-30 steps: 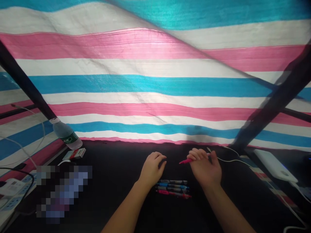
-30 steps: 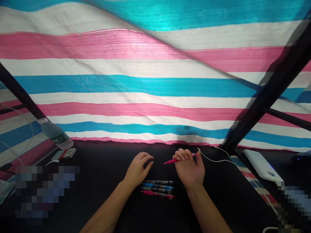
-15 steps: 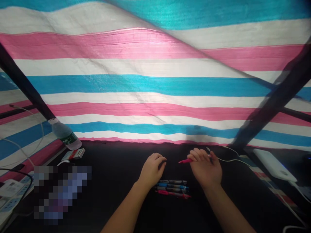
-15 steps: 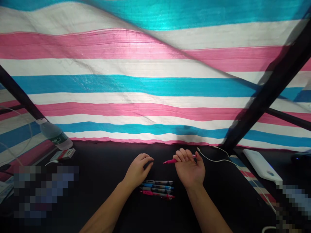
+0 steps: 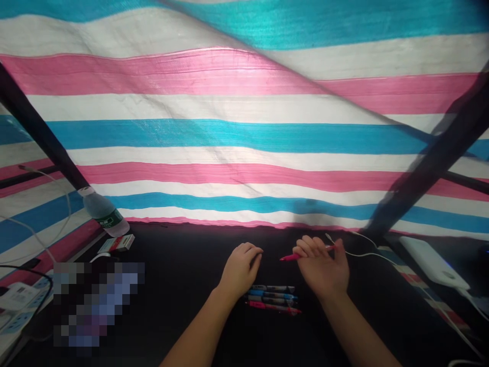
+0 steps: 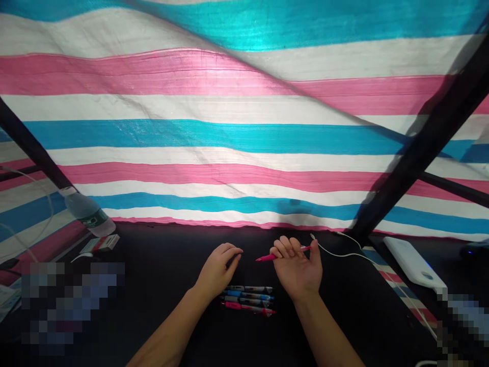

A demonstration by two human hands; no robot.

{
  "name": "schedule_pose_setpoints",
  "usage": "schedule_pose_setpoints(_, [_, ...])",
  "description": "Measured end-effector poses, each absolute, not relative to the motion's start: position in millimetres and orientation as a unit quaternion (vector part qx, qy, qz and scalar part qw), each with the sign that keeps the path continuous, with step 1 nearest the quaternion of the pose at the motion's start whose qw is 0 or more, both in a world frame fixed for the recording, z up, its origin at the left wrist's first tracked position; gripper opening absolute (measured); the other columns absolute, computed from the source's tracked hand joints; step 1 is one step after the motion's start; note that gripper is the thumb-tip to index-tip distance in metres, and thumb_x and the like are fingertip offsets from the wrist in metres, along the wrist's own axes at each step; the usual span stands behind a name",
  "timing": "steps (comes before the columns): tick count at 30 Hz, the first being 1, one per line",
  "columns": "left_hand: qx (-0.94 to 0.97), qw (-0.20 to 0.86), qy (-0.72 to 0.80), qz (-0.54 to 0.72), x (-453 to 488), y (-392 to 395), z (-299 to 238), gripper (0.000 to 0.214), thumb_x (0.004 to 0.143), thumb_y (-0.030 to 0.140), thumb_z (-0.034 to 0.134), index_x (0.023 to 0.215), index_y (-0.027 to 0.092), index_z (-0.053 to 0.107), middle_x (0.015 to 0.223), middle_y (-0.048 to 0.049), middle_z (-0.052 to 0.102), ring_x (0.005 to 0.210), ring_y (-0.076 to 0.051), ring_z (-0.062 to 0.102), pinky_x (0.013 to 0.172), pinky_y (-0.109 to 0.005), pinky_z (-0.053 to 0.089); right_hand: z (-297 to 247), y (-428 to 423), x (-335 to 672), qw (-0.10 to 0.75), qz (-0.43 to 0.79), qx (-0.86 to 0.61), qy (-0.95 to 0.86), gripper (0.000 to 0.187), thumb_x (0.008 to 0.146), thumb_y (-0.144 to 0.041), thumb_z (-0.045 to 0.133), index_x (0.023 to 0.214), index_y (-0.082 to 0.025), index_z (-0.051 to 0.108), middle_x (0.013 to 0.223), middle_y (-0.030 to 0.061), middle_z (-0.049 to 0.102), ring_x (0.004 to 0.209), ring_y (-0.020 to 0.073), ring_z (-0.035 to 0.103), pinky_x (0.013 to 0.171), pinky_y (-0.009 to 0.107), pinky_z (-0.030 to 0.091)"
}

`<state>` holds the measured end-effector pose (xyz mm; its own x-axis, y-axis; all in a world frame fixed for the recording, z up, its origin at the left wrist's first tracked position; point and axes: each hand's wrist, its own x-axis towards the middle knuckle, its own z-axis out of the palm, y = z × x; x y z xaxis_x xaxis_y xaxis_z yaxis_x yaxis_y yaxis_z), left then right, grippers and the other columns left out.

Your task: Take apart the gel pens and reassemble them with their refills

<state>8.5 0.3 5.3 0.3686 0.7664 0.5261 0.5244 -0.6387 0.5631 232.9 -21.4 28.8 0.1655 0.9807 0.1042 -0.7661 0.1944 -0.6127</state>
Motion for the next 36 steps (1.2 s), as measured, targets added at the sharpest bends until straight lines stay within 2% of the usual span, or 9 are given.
schedule_pose_setpoints(2, [0.802,0.188,0.388,0.413,11,-3,10,0.023,0.102,0.021,0.051,0.115,0.023,0.070,0.105,-0.0079,0.071,0.099,-0.022,0.067,0.092,-0.038,0.054,26,-23,227,0.719,0.603,-0.230,-0.260,0.057,0.093,-0.070,0.043,0.058,-0.027,0.032,0.066,-0.0017,0.031,0.061,0.0217,0.038,0.064,0.043,0.042])
schedule_pose_setpoints(5, [0.797,0.260,0.359,0.410,15,-8,15,0.026,0.099,0.028,0.060,0.124,0.025,0.068,0.108,-0.0064,0.072,0.098,-0.020,0.068,0.090,-0.034,0.055,18,-24,214,0.688,0.619,-0.241,-0.293,0.058,0.095,-0.064,0.044,0.056,-0.026,0.025,0.066,-0.0008,0.033,0.065,0.0225,0.042,0.071,0.045,0.045])
schedule_pose_setpoints(9, [0.809,0.303,0.337,0.374,13,-6,16,0.019,0.096,0.030,0.065,0.113,0.025,0.073,0.100,-0.0043,0.075,0.089,-0.019,0.070,0.082,-0.031,0.056,11,-21,204,0.631,0.635,-0.272,-0.354,0.049,0.091,-0.057,0.050,0.057,-0.026,0.034,0.072,0.0029,0.045,0.075,0.0248,0.051,0.081,0.046,0.048])
schedule_pose_setpoints(14, [0.839,0.220,0.374,0.328,-6,5,18,0.011,0.093,0.025,0.066,0.097,0.025,0.076,0.090,-0.0020,0.075,0.084,-0.020,0.069,0.081,-0.033,0.052,7,-8,220,0.565,0.567,-0.390,-0.456,0.030,0.086,-0.051,0.063,0.077,-0.023,0.064,0.087,0.0055,0.064,0.086,0.0257,0.060,0.080,0.039,0.049])
schedule_pose_setpoints(16, [0.858,0.184,0.374,0.301,-12,8,18,0.007,0.089,0.023,0.070,0.091,0.025,0.076,0.086,-0.0014,0.075,0.082,-0.020,0.067,0.080,-0.034,0.050,2,-5,229,0.474,0.497,-0.473,-0.553,0.029,0.087,-0.050,0.066,0.089,-0.022,0.071,0.087,0.0053,0.068,0.087,0.0258,0.062,0.079,0.037,0.048])
schedule_pose_setpoints(20, [0.881,0.161,0.361,0.261,-15,8,16,0.005,0.083,0.020,0.074,0.086,0.025,0.075,0.084,-0.0014,0.073,0.083,-0.021,0.066,0.079,-0.034,0.047,-8,-5,237,0.351,0.341,-0.529,-0.694,0.023,0.090,-0.041,0.065,0.085,-0.021,0.075,0.079,0.0037,0.070,0.074,0.0225,0.062,0.069,0.033,0.045])
schedule_pose_setpoints(29, [0.911,0.187,0.315,0.188,-12,0,22,0.010,0.086,0.024,0.069,0.092,0.025,0.076,0.090,-0.0020,0.070,0.084,-0.020,0.066,0.080,-0.031,0.049,-9,-8,232,0.304,0.289,-0.512,-0.750,0.024,0.095,-0.038,0.061,0.086,-0.021,0.076,0.083,0.0048,0.068,0.079,0.0225,0.062,0.072,0.033,0.046])
schedule_pose_setpoints(33, [0.921,0.171,0.309,0.164,-7,-13,32,0.035,0.079,0.044,0.078,0.109,0.026,0.074,0.103,-0.0054,0.070,0.093,-0.025,0.067,0.082,-0.034,0.053,-2,-20,236,0.271,0.306,-0.494,-0.768,0.025,0.092,-0.044,0.066,0.104,-0.024,0.076,0.099,0.0071,0.068,0.094,0.0255,0.063,0.085,0.037,0.050])
schedule_pose_setpoints(36, [0.932,0.141,0.310,0.125,-3,-28,29,0.071,0.074,0.051,0.082,0.135,0.023,0.060,0.129,-0.0119,0.066,0.115,-0.033,0.063,0.098,-0.043,0.051,6,-42,242,0.218,0.289,-0.495,-0.790,0.051,0.086,-0.052,0.072,0.132,-0.030,0.065,0.131,0.0101,0.063,0.121,0.0318,0.056,0.104,0.046,0.044])
